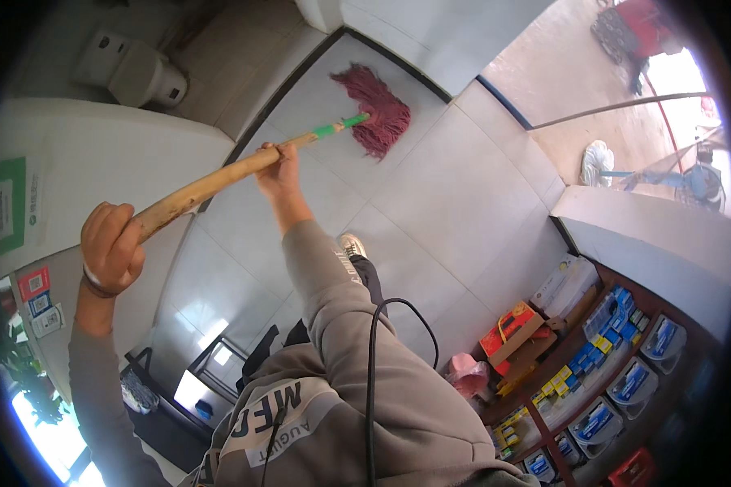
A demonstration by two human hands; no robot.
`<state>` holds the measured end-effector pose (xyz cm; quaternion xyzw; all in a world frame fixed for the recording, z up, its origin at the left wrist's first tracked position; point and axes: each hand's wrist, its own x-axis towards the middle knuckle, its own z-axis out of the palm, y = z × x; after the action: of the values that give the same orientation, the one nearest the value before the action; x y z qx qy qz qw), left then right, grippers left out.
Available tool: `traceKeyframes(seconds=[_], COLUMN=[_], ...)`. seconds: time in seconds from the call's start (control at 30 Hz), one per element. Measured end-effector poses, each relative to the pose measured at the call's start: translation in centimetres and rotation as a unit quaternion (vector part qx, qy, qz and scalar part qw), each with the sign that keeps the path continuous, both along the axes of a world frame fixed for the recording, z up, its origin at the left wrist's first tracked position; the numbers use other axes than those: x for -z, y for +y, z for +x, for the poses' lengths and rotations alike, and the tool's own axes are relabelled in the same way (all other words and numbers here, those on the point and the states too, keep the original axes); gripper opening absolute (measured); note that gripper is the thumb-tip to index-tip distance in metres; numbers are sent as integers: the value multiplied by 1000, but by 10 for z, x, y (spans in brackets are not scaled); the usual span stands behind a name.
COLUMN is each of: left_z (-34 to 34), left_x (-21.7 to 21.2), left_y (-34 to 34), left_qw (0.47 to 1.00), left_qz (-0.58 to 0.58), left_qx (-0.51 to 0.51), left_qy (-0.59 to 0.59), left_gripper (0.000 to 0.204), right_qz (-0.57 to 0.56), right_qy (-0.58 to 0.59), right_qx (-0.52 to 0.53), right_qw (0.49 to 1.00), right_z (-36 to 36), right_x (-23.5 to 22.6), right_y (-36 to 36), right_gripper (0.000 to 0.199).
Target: The person mops the tiled floor of a small room using a red string mop with a wooden handle. They move around furniture, including a sofa and a table, and clean under a chair by briefly lifting it.
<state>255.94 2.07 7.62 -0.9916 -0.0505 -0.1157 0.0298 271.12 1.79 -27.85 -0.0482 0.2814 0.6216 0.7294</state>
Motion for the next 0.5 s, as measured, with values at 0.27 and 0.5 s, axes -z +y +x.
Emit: traceKeyframes(seconds=[0.27, 0.5], left_z=[47, 78], left_x=[28, 82], left_y=[-70, -175], left_qw=[998, 990], left_qz=[-16, -61], left_qx=[3, -55], left_qy=[-57, -116], left_gripper=[22, 21], right_qz=[-51, -155], right_qy=[-62, -115], right_qx=[17, -3], right_qw=[997, 981], right_z=[84, 148], right_x=[9, 43], right_y=[-110, -230], right_gripper=[18, 18])
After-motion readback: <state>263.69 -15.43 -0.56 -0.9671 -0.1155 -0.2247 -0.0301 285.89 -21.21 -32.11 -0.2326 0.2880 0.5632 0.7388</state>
